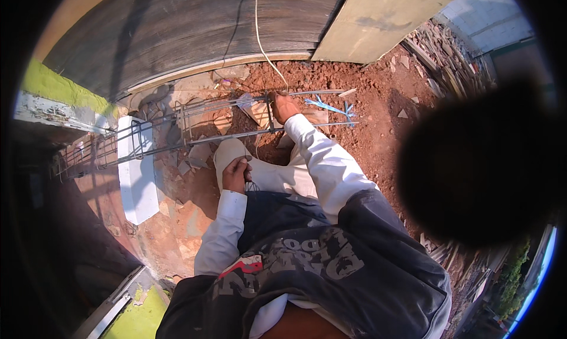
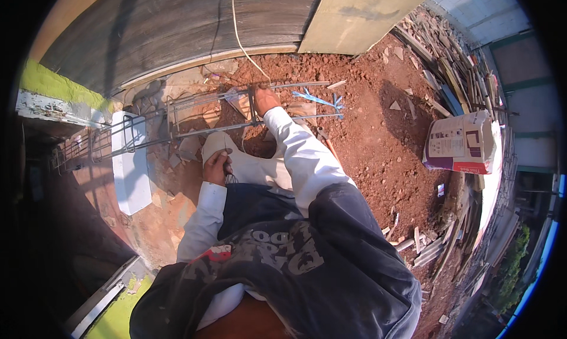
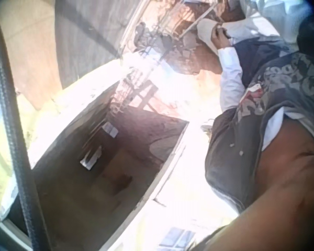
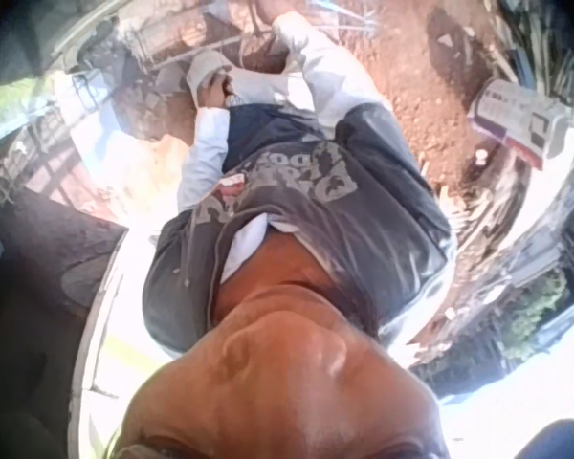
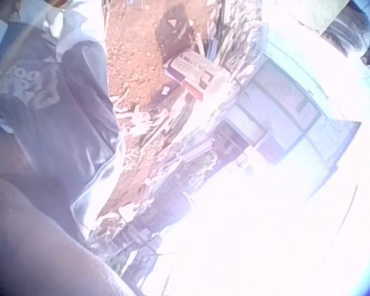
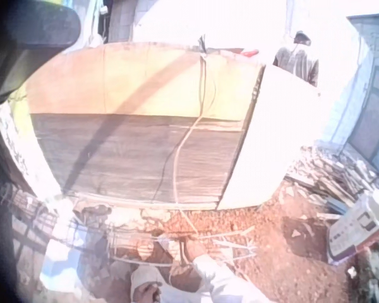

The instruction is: The person uses pliers to tie wire around intersecting rebar rods, securing a rebar cage on the ground. The person moves along the structure, repeatedly wrapping and twisting wire to fasten joints.

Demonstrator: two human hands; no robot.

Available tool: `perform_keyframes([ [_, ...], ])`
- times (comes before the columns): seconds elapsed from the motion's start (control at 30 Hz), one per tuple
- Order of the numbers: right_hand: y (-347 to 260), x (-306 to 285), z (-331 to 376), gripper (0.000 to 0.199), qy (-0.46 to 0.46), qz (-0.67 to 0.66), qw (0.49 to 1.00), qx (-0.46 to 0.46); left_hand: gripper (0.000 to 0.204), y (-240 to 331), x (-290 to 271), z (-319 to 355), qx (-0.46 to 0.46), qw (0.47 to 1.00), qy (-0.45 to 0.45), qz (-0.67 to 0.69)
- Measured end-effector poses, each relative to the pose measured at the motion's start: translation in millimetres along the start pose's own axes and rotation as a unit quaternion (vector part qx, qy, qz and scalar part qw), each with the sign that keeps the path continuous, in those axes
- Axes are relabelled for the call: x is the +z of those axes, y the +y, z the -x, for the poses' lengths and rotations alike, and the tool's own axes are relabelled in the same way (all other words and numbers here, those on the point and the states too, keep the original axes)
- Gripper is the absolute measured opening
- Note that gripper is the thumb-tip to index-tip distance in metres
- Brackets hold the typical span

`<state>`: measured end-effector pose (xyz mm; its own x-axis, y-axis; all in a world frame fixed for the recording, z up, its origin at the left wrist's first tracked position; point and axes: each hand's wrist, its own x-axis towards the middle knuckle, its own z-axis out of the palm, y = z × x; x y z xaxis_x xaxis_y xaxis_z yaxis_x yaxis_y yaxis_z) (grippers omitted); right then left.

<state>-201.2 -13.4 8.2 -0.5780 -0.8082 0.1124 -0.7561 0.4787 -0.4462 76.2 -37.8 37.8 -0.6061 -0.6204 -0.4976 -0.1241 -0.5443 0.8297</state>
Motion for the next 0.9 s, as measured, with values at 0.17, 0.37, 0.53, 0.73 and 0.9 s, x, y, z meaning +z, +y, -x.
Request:
perform_keyframes([
  [0.17, 6, 12, -21, 0.027, -0.028, 0.093, 0.995, -0.02, 0.022, 1, -6, -12, -0.001, 1.0, 0.009, -0.011],
  [0.37, 19, 9, -29, 0.028, -0.078, 0.151, 0.985, -0.014, 0.021, -4, -6, -36, -0.022, 0.999, 0.016, 0.023],
  [0.53, 20, -12, -25, 0.024, -0.111, 0.084, 0.99, -0.022, 0.021, 6, 6, -39, -0.041, 0.999, 0.019, 0.001],
  [0.73, 25, -14, -39, 0.022, -0.1, 0.069, 0.991, -0.065, 0.02, 12, 4, -46, -0.039, 0.999, 0.015, 0.01],
  [0.9, 25, -19, -52, 0.026, -0.172, 0.062, 0.982, -0.056, 0.019, 23, 5, -49, -0.034, 0.998, 0.043, 0.022],
])
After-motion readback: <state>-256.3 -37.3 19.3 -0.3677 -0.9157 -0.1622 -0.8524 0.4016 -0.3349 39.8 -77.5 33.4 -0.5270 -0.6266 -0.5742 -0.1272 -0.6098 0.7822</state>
